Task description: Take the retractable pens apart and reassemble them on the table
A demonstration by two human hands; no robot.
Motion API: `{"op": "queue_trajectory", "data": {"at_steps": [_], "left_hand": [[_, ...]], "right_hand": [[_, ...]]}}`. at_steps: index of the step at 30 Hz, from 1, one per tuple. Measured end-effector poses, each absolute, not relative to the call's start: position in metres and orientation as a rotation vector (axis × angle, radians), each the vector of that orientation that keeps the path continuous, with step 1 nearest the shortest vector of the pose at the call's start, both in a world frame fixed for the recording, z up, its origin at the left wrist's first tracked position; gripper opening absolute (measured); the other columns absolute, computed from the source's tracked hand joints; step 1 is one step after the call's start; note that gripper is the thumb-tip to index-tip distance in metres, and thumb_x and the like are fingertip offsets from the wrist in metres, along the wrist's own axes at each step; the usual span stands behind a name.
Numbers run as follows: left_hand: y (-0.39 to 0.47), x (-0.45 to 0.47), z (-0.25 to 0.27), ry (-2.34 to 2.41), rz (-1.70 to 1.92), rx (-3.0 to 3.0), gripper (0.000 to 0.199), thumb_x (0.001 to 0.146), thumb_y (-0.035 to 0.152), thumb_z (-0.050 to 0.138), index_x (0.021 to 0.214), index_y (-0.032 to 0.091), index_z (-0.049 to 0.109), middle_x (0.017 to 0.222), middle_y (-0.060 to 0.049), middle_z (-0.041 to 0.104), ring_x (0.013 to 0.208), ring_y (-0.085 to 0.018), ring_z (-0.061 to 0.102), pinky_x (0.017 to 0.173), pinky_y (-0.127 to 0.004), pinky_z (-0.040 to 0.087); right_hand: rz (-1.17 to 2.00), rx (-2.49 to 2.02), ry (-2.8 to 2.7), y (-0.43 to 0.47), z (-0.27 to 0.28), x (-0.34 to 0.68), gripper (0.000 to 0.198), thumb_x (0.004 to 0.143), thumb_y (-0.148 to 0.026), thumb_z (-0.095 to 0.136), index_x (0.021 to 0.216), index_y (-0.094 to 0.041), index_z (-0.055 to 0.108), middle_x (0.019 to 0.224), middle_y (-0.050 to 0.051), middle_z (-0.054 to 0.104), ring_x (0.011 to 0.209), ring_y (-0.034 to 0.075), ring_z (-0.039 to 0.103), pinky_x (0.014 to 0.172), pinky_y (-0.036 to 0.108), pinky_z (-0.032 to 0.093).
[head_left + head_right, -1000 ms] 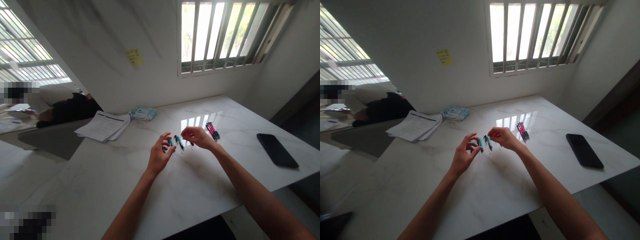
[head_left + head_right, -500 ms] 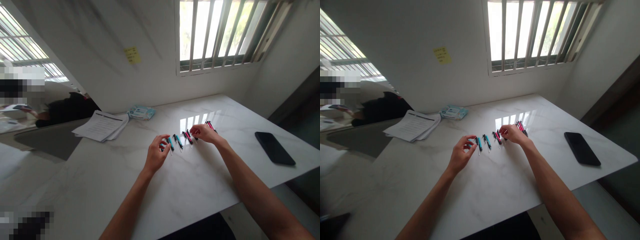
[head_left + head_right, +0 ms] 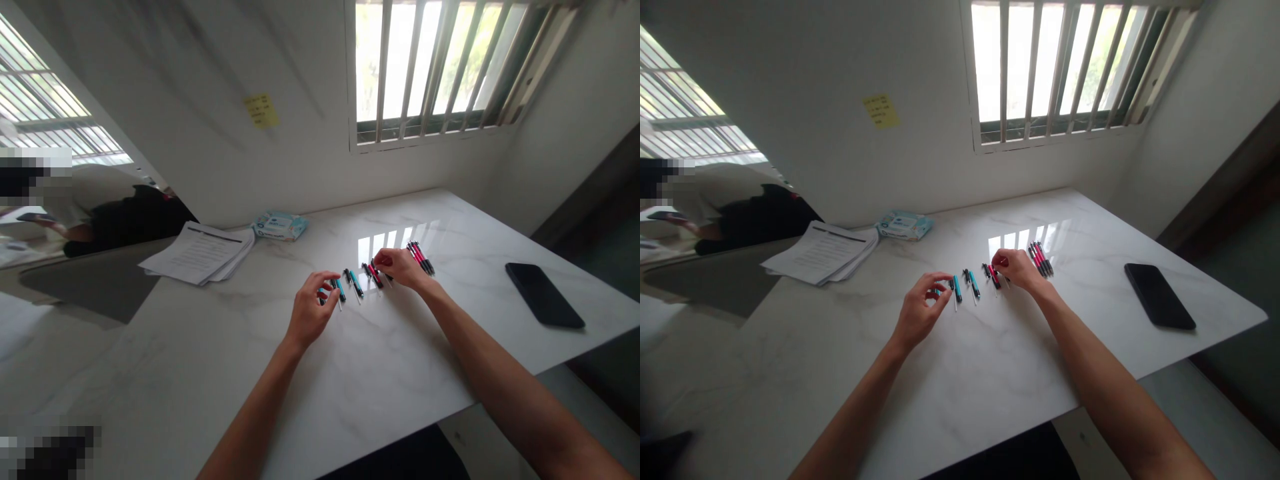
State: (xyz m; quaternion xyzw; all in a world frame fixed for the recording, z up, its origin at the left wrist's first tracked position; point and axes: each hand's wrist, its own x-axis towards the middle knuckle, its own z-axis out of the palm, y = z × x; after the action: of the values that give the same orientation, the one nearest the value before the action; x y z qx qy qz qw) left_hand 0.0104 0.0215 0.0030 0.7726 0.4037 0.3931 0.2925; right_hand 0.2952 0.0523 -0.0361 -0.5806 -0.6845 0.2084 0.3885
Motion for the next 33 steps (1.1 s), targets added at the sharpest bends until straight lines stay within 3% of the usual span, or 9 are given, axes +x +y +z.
{"op": "queue_trajectory", "data": {"at_steps": [15,20,28,33], "left_hand": [[0.022,0.010,0.004,1.063,1.049,2.068,0.020,0.092,0.025,0.063,0.111,0.025,0.071,0.121,-0.005,0.066,0.088,-0.015,0.068,0.075,-0.028,0.057],[0.021,0.010,0.006,1.077,1.044,2.070,0.020,0.092,0.025,0.062,0.110,0.025,0.071,0.121,-0.004,0.067,0.088,-0.015,0.068,0.076,-0.029,0.057],[0.020,0.010,0.005,1.060,1.036,2.084,0.019,0.093,0.026,0.062,0.110,0.025,0.072,0.121,-0.005,0.067,0.088,-0.015,0.068,0.075,-0.028,0.057],[0.021,0.010,0.005,1.067,1.035,2.095,0.020,0.093,0.026,0.061,0.110,0.024,0.072,0.121,-0.006,0.067,0.088,-0.016,0.068,0.075,-0.029,0.058]], "right_hand": [[0.541,-1.506,-1.794,0.048,-0.031,0.299,0.007,0.084,-0.016,0.070,0.088,-0.019,0.075,0.082,0.003,0.077,0.071,0.015,0.069,0.065,0.023,0.051],[0.644,-1.550,-1.875,0.045,-0.027,0.308,0.017,0.083,-0.008,0.067,0.092,-0.020,0.076,0.083,0.003,0.076,0.074,0.015,0.070,0.066,0.021,0.052],[0.550,-1.565,-1.945,0.042,-0.021,0.301,0.026,0.083,-0.004,0.063,0.098,-0.021,0.077,0.082,0.002,0.076,0.073,0.014,0.069,0.063,0.021,0.050],[0.390,-1.527,-1.841,0.044,-0.022,0.292,0.022,0.084,-0.008,0.063,0.095,-0.021,0.078,0.085,0.003,0.078,0.072,0.015,0.069,0.065,0.023,0.051]]}}
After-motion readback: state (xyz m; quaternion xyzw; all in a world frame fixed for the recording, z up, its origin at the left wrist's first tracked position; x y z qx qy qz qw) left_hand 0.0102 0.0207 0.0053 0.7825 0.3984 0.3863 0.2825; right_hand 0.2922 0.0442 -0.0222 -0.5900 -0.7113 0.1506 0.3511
